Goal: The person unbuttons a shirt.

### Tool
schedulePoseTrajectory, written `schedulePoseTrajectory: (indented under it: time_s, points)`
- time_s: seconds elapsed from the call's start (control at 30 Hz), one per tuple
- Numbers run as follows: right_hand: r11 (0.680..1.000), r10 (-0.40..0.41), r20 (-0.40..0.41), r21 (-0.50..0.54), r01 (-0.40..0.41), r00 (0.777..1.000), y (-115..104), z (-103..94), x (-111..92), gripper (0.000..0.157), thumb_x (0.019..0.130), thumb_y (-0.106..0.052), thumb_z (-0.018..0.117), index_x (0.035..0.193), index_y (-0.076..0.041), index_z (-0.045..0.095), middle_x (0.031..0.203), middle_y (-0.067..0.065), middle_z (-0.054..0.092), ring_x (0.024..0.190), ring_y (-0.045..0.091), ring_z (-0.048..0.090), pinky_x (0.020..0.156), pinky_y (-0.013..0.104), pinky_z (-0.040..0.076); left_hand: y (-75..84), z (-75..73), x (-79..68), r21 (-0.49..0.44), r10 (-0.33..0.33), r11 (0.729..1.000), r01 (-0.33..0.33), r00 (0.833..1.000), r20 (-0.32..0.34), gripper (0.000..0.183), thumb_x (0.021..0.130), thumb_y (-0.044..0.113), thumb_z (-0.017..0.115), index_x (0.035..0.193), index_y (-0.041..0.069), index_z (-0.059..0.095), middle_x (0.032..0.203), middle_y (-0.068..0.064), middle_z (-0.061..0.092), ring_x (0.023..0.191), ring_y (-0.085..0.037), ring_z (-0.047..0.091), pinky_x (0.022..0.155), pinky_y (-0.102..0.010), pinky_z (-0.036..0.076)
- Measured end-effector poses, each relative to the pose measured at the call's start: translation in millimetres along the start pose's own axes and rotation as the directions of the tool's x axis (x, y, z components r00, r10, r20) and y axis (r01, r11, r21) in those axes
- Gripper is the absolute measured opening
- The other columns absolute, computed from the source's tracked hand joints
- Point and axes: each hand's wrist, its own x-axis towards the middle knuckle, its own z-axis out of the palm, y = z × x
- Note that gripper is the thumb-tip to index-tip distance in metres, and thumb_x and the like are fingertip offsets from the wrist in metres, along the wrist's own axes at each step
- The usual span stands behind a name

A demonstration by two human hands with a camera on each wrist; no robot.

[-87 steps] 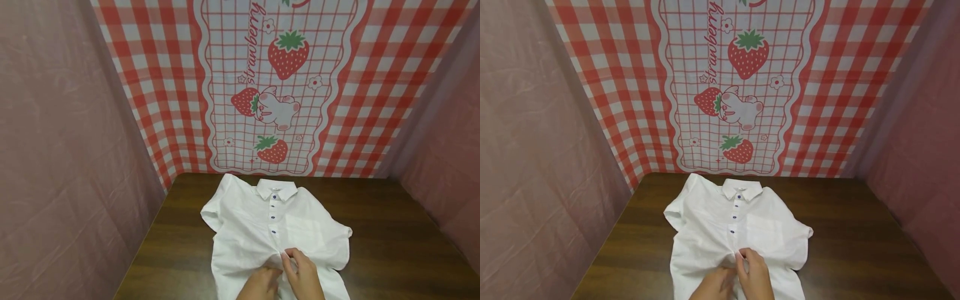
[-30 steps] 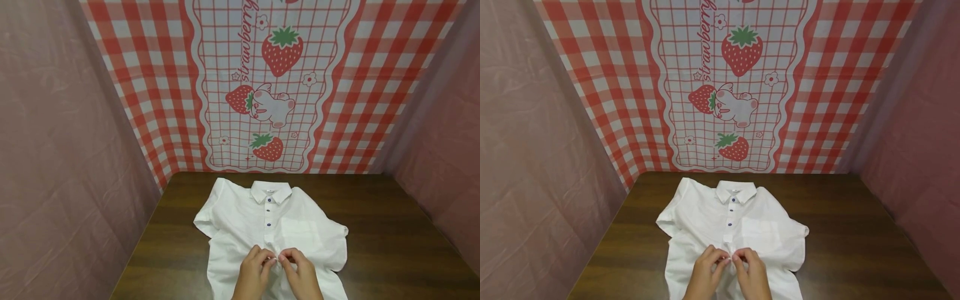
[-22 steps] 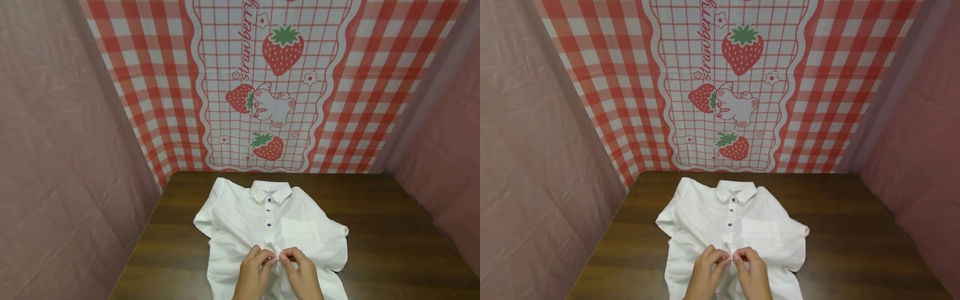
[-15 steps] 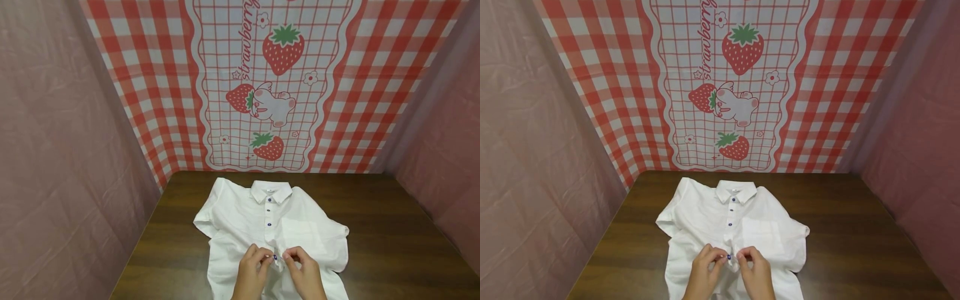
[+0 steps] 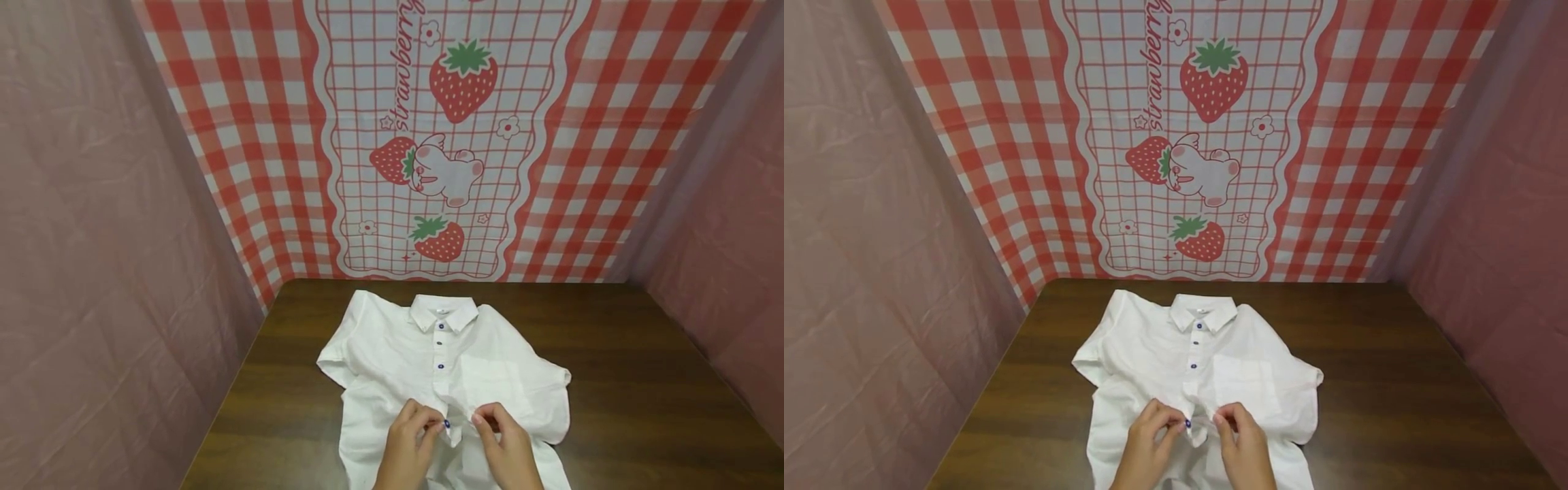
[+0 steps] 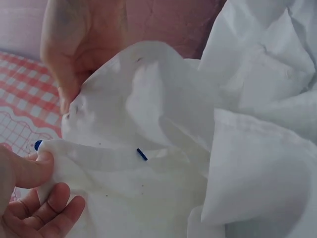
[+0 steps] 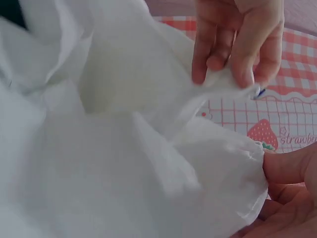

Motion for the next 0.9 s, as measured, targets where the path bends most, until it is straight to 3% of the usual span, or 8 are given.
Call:
schedulePoseTrajectory:
  time_s: [0.17,0.47,0.6,0.7,0.8,0.9]
  points:
    - [0.995,-0.039,0.003,-0.088,0.039,0.999,18,-6.9,-5,0.013,0.08,-0.002,0.067,0.079,-0.012,0.058,0.068,-0.01,0.054,0.064,-0.007,0.043,0.057,0.022,0.039,-5.1,-6.9,-6.0,-0.003,-0.013,1.0,0.013,0.999,0.05,0.003,0.084,0.012,0.062,0.082,0.011,0.061,0.081,0.003,0.05,0.072,-0.004,0.053,0.067,-0.013,0.046]
    - [0.953,-0.001,0.082,-0.302,0.026,0.997,42,-11.9,-8,0.013,0.074,-0.001,0.069,0.075,-0.01,0.06,0.067,-0.007,0.05,0.06,0.005,0.044,0.055,0.027,0.039,-18.1,-11.2,-23.4,0.053,0.029,0.998,-0.034,0.996,0.081,0.019,0.074,-0.003,0.065,0.082,0.012,0.057,0.082,0.002,0.05,0.072,-0.005,0.051,0.066,-0.012,0.042]
    - [0.942,-0.082,0.033,-0.324,0.088,0.996,36,-7.2,-4,0.015,0.07,0.003,0.068,0.082,-0.006,0.065,0.076,0.001,0.057,0.07,0.021,0.051,0.062,0.036,0.041,-22.0,-9.3,-30.1,0.056,0.056,0.997,-0.06,0.995,0.077,0.021,0.071,-0.003,0.066,0.082,0.012,0.057,0.082,0.001,0.051,0.073,-0.007,0.052,0.067,-0.014,0.042]
    - [0.951,-0.11,0.029,-0.289,0.114,0.993,23,-1.1,2,0.014,0.075,-0.003,0.067,0.088,-0.006,0.067,0.085,0.005,0.06,0.079,0.026,0.052,0.068,0.04,0.038,-23.6,-7.5,-33.3,0.04,0.068,0.997,-0.071,0.995,0.069,0.021,0.072,-0.003,0.066,0.083,0.012,0.057,0.083,0.001,0.051,0.073,-0.008,0.052,0.067,-0.014,0.042]
    - [0.945,-0.13,0.088,-0.29,0.15,0.988,11,7.3,7,0.011,0.078,-0.013,0.07,0.088,-0.009,0.068,0.088,0.002,0.06,0.082,0.023,0.052,0.068,0.038,0.037,-24.8,-5.7,-35.6,0.024,0.08,0.996,-0.081,0.995,0.064,0.017,0.075,-0.001,0.064,0.083,0.012,0.057,0.083,0.001,0.051,0.072,-0.008,0.052,0.066,-0.014,0.042]
    - [0.918,-0.158,0.175,-0.335,0.21,0.972,3,17.1,12,0.015,0.074,-0.018,0.075,0.085,-0.01,0.068,0.086,0.001,0.059,0.081,0.021,0.051,0.067,0.035,0.037,-26.3,-4.0,-37.3,0.023,0.098,0.995,-0.099,0.994,0.053,0.014,0.076,-0.001,0.063,0.082,0.011,0.057,0.083,0.0,0.052,0.073,-0.009,0.054,0.067,-0.014,0.042]
